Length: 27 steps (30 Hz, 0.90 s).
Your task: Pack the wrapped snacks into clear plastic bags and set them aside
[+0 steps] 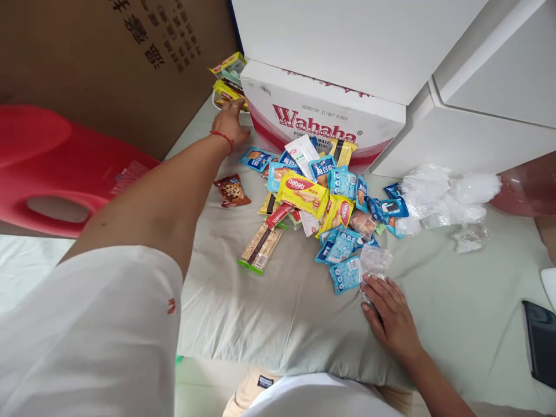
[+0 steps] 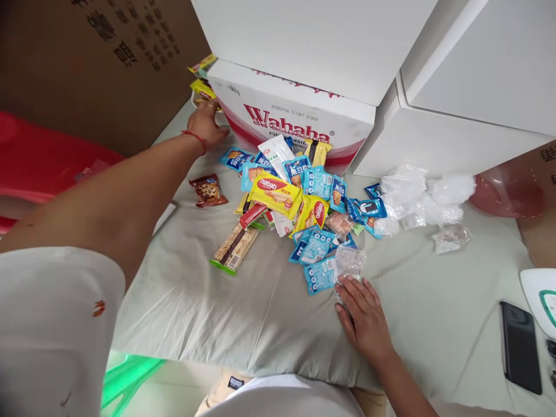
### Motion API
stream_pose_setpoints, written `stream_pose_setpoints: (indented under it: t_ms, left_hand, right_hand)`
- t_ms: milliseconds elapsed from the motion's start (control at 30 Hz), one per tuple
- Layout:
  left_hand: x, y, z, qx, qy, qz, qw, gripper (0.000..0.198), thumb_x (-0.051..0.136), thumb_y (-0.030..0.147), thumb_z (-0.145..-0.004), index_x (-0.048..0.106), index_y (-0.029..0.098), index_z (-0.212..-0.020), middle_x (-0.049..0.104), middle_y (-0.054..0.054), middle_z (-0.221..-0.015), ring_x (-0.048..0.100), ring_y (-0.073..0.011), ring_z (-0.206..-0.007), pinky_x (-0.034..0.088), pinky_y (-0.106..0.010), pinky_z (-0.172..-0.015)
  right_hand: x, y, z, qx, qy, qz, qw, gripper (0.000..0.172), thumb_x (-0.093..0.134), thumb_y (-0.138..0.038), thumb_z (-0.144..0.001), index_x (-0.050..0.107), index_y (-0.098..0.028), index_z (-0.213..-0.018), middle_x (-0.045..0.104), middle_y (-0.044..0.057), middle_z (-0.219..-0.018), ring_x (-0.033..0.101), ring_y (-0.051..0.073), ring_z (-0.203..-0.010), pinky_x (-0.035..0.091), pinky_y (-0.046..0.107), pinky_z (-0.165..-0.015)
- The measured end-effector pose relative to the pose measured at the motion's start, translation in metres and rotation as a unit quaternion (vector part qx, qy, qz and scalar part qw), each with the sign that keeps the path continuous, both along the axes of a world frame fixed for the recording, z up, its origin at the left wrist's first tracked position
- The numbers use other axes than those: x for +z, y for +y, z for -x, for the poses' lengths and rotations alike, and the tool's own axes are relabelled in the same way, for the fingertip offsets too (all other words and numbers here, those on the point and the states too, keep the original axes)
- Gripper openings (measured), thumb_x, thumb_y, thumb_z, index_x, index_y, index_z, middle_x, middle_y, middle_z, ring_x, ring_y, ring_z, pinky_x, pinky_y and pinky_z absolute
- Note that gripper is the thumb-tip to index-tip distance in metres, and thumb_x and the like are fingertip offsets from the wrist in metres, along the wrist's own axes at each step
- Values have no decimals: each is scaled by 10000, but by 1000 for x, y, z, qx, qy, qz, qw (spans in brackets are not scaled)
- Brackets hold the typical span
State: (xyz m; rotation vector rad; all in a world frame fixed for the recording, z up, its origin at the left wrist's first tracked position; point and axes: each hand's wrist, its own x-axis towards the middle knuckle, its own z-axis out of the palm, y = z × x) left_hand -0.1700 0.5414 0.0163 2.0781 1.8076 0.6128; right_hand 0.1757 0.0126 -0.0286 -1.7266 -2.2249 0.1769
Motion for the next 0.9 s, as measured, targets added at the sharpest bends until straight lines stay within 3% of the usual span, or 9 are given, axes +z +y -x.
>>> stream_pose_setpoints:
  t_ms: [100,200,367,500,667,900]
  left_hand:
    - [-12,12,-6,17,-27,-4,999,716,871,295,-820,489,85,-1387,486,-26,-1459,452,-84,-1068,358,-276,-1078]
    - [-20,3,-8,47,-13,-25,998,541,833,256,-838,566,74,-1272,532,-35,-1408,465,-91,-1015,375,-275,-1031]
    - [-20,-48,1,61,38,-20,997,202,667,151,-907,625,139,-1104,658,-38,-1137,520,-184,-1061,381,-345,-990]
    - [-13,-101,11,34,102,-20,994,111,561,185,-938,619,187,-1032,652,-62,-1107,543,-242,-1060,373,-341,-867]
    - [12,-164,11,22,145,-36,988,110,514,236,-970,600,204,-1030,606,-15,-1040,532,-180,-939,316,-296,-751]
    - [73,-263,7,-6,190,-104,976,195,498,356,-1000,583,228,-879,646,-52,-987,577,-213,-825,259,-298,-597]
  right_hand:
    - [-1,0,0,-9,-1,1,1000,549,580,-284,-1003,490,-319,-1543,640,71,-1465,604,287,-1355,421,581,-1193]
    - [-1,0,0,-9,0,-1,1000,552,583,-282,-1002,489,-326,-1544,640,68,-1466,609,290,-1348,425,585,-1187]
    - [0,2,0,-5,11,-5,1000,559,580,-265,-1009,470,-317,-1555,629,65,-1479,597,289,-1357,413,590,-1190]
    - [0,3,1,-7,22,-15,1000,535,566,-273,-1019,480,-322,-1544,622,66,-1487,598,287,-1356,415,587,-1193]
    - [-1,4,2,-14,35,-26,999,478,549,-276,-1027,526,-309,-1504,639,67,-1465,607,278,-1342,414,580,-1197]
    - [-5,3,3,-16,51,-40,998,375,537,-263,-1037,604,-269,-1406,643,59,-1461,584,265,-1355,406,563,-1202]
